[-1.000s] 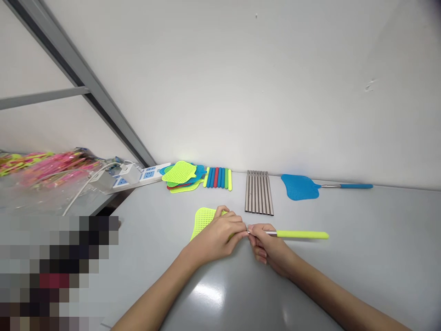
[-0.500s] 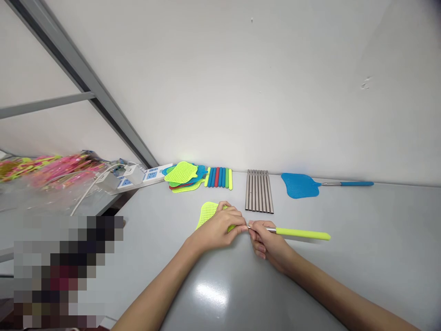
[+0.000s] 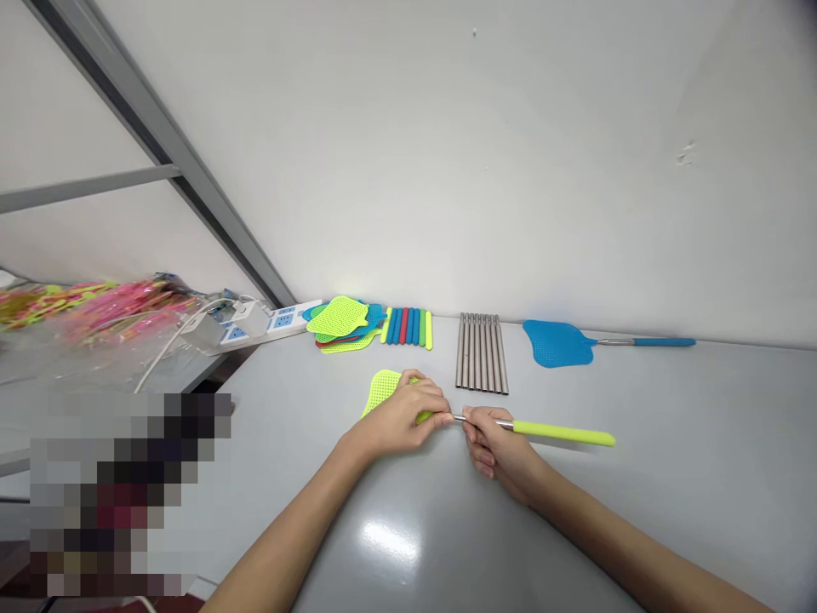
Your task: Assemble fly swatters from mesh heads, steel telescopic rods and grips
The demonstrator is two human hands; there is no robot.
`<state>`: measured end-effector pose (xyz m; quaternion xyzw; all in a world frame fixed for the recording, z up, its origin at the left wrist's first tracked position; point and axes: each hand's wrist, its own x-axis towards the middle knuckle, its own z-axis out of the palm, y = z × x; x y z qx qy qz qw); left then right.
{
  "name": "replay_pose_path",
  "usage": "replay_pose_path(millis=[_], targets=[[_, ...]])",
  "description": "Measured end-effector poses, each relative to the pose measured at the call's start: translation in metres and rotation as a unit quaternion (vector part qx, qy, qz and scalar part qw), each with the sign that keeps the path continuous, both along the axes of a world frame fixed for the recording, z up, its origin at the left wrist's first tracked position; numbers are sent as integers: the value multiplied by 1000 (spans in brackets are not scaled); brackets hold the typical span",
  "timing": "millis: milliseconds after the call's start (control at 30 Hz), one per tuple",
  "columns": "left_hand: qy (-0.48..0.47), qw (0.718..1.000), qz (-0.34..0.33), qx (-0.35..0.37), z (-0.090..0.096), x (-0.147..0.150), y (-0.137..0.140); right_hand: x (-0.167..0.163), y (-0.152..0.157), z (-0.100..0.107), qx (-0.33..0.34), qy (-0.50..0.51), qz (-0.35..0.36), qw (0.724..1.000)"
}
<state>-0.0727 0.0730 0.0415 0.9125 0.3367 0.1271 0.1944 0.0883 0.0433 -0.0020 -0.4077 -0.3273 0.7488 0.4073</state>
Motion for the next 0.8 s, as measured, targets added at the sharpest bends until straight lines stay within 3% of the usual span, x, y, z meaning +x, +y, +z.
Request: replay_pose_path(millis=[300,500,700,800], targets=[[6,1000,7,15,1,-2,-4,1,0,-1,-5,21,7,1000],[-5,996,48,69,1,5,-13,3,1,1,-12,65,-8,998],[-90,982,92,136,-3,19,-28,4,1,0,-16,91,-27,995],[-161,976,37,141,-5,29,-42,3,0,-1,-23,86,-47,995]])
